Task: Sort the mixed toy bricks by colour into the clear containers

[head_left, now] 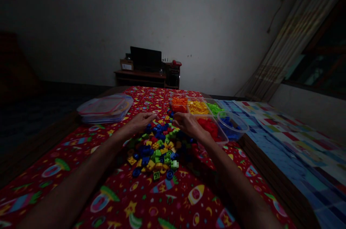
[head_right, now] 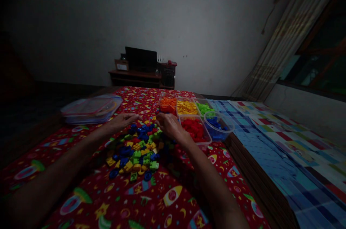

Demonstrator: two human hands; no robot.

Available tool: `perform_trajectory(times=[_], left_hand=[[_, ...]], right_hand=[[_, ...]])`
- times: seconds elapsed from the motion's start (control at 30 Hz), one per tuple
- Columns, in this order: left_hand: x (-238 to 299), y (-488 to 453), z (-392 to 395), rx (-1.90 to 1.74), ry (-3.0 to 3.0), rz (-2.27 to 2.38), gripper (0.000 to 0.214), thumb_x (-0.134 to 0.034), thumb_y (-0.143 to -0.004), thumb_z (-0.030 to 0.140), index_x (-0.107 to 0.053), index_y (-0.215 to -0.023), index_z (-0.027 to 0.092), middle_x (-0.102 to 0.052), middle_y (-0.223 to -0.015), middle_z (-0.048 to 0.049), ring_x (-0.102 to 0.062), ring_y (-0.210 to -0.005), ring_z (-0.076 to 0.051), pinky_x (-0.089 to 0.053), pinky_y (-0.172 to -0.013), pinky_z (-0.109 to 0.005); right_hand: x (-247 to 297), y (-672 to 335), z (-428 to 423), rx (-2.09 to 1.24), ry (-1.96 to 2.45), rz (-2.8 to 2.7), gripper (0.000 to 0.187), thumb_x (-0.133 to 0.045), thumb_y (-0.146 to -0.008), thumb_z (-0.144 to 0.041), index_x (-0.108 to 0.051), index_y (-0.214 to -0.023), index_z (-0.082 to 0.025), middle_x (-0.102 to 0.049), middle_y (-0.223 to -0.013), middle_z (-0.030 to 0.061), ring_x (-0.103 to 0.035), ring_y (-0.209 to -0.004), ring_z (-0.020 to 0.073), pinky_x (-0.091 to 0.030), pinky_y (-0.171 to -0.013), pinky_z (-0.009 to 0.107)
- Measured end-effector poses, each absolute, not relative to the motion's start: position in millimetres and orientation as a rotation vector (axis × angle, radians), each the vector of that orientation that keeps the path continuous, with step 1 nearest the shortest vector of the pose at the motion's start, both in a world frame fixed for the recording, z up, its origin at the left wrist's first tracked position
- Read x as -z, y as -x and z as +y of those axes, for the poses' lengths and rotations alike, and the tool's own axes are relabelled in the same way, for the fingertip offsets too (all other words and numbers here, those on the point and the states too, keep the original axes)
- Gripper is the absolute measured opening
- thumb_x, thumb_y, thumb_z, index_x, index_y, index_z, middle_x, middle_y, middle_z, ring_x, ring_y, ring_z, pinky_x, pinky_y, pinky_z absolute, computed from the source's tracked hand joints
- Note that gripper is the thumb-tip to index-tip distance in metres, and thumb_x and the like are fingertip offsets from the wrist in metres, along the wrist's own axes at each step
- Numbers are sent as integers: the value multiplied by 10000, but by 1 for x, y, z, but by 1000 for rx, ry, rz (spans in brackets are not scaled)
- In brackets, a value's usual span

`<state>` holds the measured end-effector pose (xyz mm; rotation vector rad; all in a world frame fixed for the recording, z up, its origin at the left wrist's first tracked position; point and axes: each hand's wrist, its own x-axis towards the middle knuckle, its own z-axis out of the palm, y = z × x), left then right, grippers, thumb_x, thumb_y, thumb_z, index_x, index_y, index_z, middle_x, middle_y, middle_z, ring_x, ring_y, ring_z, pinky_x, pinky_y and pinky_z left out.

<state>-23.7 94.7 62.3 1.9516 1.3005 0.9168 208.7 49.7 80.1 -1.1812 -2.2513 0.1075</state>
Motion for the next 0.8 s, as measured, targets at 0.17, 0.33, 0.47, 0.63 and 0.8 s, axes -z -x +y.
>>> perform_trajectory(times=[0.17,0.33,0.47,0.63,0.8], left_hand=[[-58,32,104,-906,-1967,1402,658,-502,-586,764,-714,-801,180,-733,-852,-49,-643,-880,-277,-502,-738,-309],[-52,36,108,-865,-2078,1437,688,-443,-640,763,-710,-882,177,-734,-932,-63,-649,-911,-277,-514,-763,-309],[-39,44,114,-825,-2236,1499,694,-385,-710,718,-693,-993,164,-701,-1075,-114,-623,-1027,-294,-489,-890,-349],[-31,48,118,-647,-2304,1544,749,-366,-746,670,-591,-1212,129,-602,-1271,-155,-549,-1171,-309,-401,-1023,-387],[-22,62,117,-717,-2283,1566,757,-311,-801,656,-536,-1273,109,-550,-1334,-161,-490,-1245,-314,-368,-1056,-424]], right_hand=[[-97,-252,100,77,1625,-2051,188,-532,-885,-228,-684,-916,-123,-694,-847,94,-590,-723,146,-393,-656,228],[-112,-286,127,208,1901,-1914,347,-528,-898,-326,-640,-1143,-108,-672,-1094,166,-615,-1003,239,-434,-811,288],[-111,-281,105,230,1754,-1878,357,-451,-937,-309,-625,-1176,-110,-695,-1028,154,-638,-953,226,-444,-801,293],[-79,-223,40,37,1225,-2313,284,-454,-943,-290,-646,-1105,-159,-707,-925,92,-648,-845,161,-463,-757,258],[-48,-162,-34,294,491,-2714,433,-477,-909,-465,-526,-1263,-219,-476,-1369,138,-410,-1283,260,-366,-1022,428]])
